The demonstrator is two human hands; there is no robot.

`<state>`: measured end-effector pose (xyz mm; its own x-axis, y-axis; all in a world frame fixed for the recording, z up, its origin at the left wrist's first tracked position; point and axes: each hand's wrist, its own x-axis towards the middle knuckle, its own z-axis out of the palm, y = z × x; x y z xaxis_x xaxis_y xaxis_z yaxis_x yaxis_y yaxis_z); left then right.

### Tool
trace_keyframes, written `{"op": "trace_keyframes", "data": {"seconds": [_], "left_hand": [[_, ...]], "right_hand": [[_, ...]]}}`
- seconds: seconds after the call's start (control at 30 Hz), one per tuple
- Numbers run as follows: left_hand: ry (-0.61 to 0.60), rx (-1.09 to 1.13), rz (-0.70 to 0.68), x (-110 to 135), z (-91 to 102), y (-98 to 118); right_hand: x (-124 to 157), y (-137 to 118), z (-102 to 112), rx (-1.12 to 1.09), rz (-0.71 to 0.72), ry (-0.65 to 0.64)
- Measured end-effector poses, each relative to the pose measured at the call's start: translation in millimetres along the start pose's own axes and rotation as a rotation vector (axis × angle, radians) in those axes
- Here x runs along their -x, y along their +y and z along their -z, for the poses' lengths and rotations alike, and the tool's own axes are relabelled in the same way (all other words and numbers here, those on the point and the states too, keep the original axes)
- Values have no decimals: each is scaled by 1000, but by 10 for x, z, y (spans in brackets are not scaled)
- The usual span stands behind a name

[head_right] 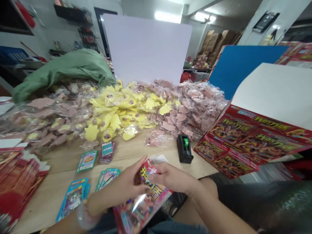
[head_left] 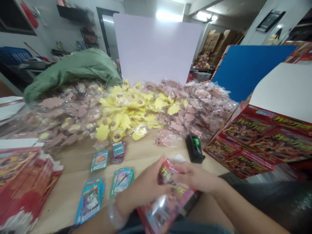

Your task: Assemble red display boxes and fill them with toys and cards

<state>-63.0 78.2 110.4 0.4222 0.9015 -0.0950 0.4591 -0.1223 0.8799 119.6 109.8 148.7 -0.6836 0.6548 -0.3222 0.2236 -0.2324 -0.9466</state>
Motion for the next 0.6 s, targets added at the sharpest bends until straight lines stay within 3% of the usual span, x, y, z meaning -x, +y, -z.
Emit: {"op": "trace_keyframes", "data": {"seconds": [0.03, 0.07, 0.17, 0.2, 0.23, 0.33, 0.4, 0.5, 0.6], "left_hand": [[-93, 169, 8, 108, -11, 9], [-142, 321, 6, 211, -43, 8], [-22, 590, -30, 456, -254, -51], [24, 614, -43, 508, -340, -83], [46, 598, -60, 547, -419, -115], [17, 335, -155, 595, -563, -164], [63, 163, -184, 589, -593, -137], [111, 78, -64, 541, -643, -60], [29, 132, 130, 470, -751, -53]], "right_hand": [[92, 15, -13, 58, 14, 29], [181, 56, -30, 105, 59, 166], [427, 295, -144, 96, 242, 902], [500, 387, -208, 20, 245, 1011], [570, 468, -281, -83, 208, 993], [752, 597, -490, -422, 41, 594], [830, 602, -573, -584, -12, 443], [835, 632, -586, -727, -55, 419], [720, 775, -508, -763, -126, 397]]}}
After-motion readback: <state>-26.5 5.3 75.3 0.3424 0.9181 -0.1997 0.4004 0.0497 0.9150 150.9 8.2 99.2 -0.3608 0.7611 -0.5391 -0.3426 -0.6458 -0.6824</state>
